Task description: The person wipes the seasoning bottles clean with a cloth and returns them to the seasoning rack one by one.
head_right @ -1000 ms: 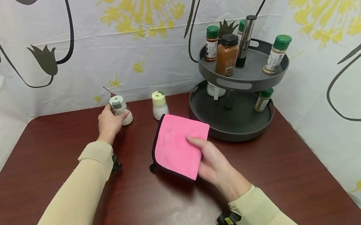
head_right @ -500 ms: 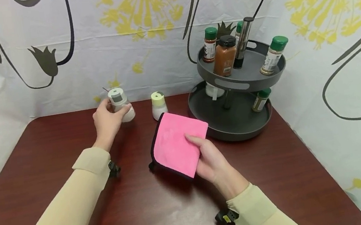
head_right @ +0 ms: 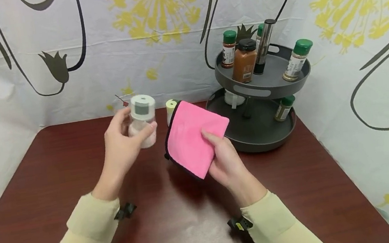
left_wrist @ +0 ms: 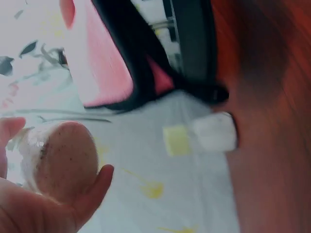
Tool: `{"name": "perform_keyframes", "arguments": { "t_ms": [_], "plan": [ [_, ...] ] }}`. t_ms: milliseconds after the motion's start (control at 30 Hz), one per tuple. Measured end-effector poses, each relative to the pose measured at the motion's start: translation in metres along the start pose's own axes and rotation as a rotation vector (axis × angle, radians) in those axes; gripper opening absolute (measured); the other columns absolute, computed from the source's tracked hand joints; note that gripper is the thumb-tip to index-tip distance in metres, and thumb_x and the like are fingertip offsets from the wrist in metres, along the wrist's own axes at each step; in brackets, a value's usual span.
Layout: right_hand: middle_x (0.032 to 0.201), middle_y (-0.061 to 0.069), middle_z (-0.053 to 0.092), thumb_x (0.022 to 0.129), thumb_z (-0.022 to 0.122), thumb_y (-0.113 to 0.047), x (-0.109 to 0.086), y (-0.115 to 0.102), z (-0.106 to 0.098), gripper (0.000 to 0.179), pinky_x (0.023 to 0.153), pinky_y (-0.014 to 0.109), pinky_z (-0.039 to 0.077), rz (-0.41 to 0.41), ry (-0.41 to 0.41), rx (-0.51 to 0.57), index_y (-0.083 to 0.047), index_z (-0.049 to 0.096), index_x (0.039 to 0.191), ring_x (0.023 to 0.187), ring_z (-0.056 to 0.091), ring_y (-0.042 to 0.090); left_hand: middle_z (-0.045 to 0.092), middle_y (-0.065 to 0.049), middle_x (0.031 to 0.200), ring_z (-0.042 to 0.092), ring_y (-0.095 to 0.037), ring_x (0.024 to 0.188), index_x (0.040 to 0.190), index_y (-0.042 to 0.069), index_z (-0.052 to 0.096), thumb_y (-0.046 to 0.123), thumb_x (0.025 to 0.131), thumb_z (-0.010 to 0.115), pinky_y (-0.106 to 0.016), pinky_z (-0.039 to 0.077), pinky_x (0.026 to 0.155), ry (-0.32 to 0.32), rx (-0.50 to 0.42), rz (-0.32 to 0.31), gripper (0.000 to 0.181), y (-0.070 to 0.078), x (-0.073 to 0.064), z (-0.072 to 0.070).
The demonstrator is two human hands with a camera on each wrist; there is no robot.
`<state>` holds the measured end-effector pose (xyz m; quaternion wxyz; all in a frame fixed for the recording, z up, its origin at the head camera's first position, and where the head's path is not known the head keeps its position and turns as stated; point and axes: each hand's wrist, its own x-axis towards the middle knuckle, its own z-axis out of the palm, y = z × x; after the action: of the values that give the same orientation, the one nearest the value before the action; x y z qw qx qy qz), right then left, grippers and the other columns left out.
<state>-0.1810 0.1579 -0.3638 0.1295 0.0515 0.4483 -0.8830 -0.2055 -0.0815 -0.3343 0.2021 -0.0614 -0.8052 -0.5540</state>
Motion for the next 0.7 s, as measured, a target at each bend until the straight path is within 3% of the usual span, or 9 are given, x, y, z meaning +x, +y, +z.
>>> {"name": "perform_keyframes", "arguments": {
  "t_ms": [100,200,300,367,433,500,600,700],
  "plan": [
    [0.123,-0.005,0.067,0.113,0.051,-0.024,-0.005,0.000,0.011,0.023,0.100,0.030,0.057,-0.067,0.023,-0.047,-0.017,0.052,0.135,0.118,0.065,0.011,0.064,-0.008,0.121,0.063,-0.024,0.108,0.133,0.012,0.067,0.031,0.082,0.094,-0.041,0.055,0.089,-0.050,0.056,0.029,0.061,0.010,-0.025,0.000],
    [0.116,-0.005,0.069,0.112,0.053,-0.022,-0.013,0.004,0.023,0.024,0.096,0.030,0.058,-0.145,0.038,-0.168,-0.012,0.054,0.134,0.111,0.068,0.012,0.066,-0.007,0.126,0.065,-0.025,0.110,0.135,0.011,0.067,0.032,0.082,0.093,-0.042,0.056,0.088,-0.108,0.143,0.006,0.063,0.013,-0.049,-0.002],
    [0.097,-0.002,0.069,0.110,0.058,-0.021,-0.024,0.012,0.030,0.023,0.081,0.028,0.058,-0.264,0.055,-0.507,-0.002,0.064,0.123,0.089,0.068,0.011,0.070,-0.008,0.130,0.066,-0.029,0.112,0.138,0.010,0.067,0.034,0.083,0.092,-0.045,0.055,0.090,-0.157,0.245,-0.018,0.065,0.012,-0.069,-0.002],
    [0.084,-0.001,0.066,0.108,0.062,-0.021,-0.032,0.020,0.031,0.021,0.072,0.028,0.055,-0.402,0.040,-0.795,-0.002,0.070,0.113,0.077,0.063,0.011,0.073,-0.009,0.129,0.066,-0.032,0.112,0.138,0.010,0.068,0.033,0.084,0.091,-0.048,0.054,0.091,-0.162,0.290,-0.003,0.063,0.008,-0.078,-0.002],
    [0.093,0.001,0.072,0.106,0.066,-0.021,-0.040,0.027,0.032,0.022,0.075,0.029,0.057,-0.563,-0.004,-1.057,-0.005,0.074,0.118,0.082,0.065,0.010,0.074,-0.011,0.132,0.065,-0.036,0.113,0.140,0.008,0.068,0.029,0.085,0.089,-0.051,0.053,0.093,-0.158,0.324,0.009,0.062,0.006,-0.083,-0.002],
    [0.117,0.002,0.076,0.104,0.067,-0.020,-0.044,0.032,0.033,0.031,0.089,0.032,0.061,-0.728,-0.075,-1.199,-0.010,0.071,0.133,0.102,0.071,0.012,0.074,-0.013,0.134,0.064,-0.038,0.115,0.141,0.005,0.067,0.024,0.086,0.088,-0.052,0.055,0.093,-0.149,0.340,0.020,0.061,0.003,-0.085,-0.003],
    [0.156,-0.002,0.059,0.104,0.067,-0.018,-0.046,0.032,0.036,0.052,0.109,0.039,0.057,-0.860,-0.161,-1.306,-0.015,0.056,0.154,0.133,0.064,0.012,0.070,-0.014,0.142,0.062,-0.039,0.118,0.144,0.003,0.065,0.017,0.086,0.085,-0.053,0.057,0.093,-0.163,0.342,0.007,0.063,0.002,-0.086,-0.005],
    [0.157,-0.001,0.059,0.103,0.066,-0.017,-0.042,0.027,0.040,0.055,0.101,0.036,0.059,-0.898,-0.189,-1.322,-0.015,0.054,0.156,0.122,0.068,0.013,0.073,-0.013,0.138,0.063,-0.037,0.115,0.142,0.005,0.067,0.014,0.085,0.086,-0.052,0.057,0.091,-0.170,0.333,0.018,0.061,0.004,-0.088,-0.006]
  ]
}}
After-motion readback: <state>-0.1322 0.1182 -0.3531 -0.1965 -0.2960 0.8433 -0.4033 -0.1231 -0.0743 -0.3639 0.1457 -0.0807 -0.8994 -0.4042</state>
